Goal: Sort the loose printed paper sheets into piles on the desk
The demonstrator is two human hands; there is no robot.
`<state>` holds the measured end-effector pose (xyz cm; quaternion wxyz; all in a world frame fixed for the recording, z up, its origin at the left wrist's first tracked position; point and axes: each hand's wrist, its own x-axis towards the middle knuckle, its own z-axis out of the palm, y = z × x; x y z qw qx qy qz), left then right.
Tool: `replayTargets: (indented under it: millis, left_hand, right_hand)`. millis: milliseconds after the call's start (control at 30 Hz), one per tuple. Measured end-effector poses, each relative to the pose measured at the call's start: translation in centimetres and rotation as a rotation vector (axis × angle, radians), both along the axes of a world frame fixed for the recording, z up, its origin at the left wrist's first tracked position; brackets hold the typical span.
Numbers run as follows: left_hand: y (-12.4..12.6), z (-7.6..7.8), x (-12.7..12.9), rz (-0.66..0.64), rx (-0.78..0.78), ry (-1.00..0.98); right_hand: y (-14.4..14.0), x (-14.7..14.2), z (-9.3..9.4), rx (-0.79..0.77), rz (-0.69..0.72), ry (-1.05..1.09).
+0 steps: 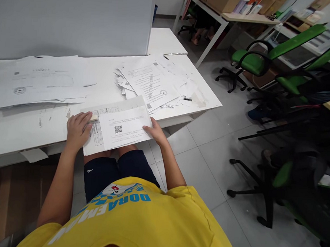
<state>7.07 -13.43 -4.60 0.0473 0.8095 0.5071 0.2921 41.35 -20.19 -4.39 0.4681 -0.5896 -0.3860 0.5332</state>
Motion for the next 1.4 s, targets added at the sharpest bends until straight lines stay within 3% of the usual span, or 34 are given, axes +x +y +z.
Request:
replayTargets:
  millis: [300,567,800,867,967,1133,1267,1400]
  left_hand:
    - [-0.1,-0.1,-0.3,-0.015,0.005,0.018]
    - [-0.4,0.3,-0.2,-0.001,0.003,0.093]
    - [-0.4,0.0,-0.5,0.016,0.049,0.084]
    - [-0.3,-0.1,-0.6,0.023,0.046,0.071]
    - [-0.6,-0.3,-0.4,0.028,0.041,0.057]
    - [-0.5,0.0,-1.3,0.032,0.09,-0.011]
    - [3.0,2.2,-5.9,0.167,0.19,0.035]
    - [8.2,3.9,-11.7,0.326,0.153,0.241]
  right_hand:
    - [0.4,0.2,0.0,-0.027,0.014,-0.065]
    - [0.4,0.8,-1.0,-0.013,0.088,0.115]
    - [0.7,0.5,0.4,0.11,0.042,-0.143]
    - [1.0,1.4,1.1,0.173,-0.028,-0.187]
    - [2.6,3.9,1.6,0.265,-0.252,-0.155]
    - [8.3,6.9,-0.2,0.446,-0.58,-0.121]
    - [11.3,5.8,-2.0,0.401,-0.638,-0.26]
    - [11.1,4.1,-2.4,0.19,-0.775,-0.618]
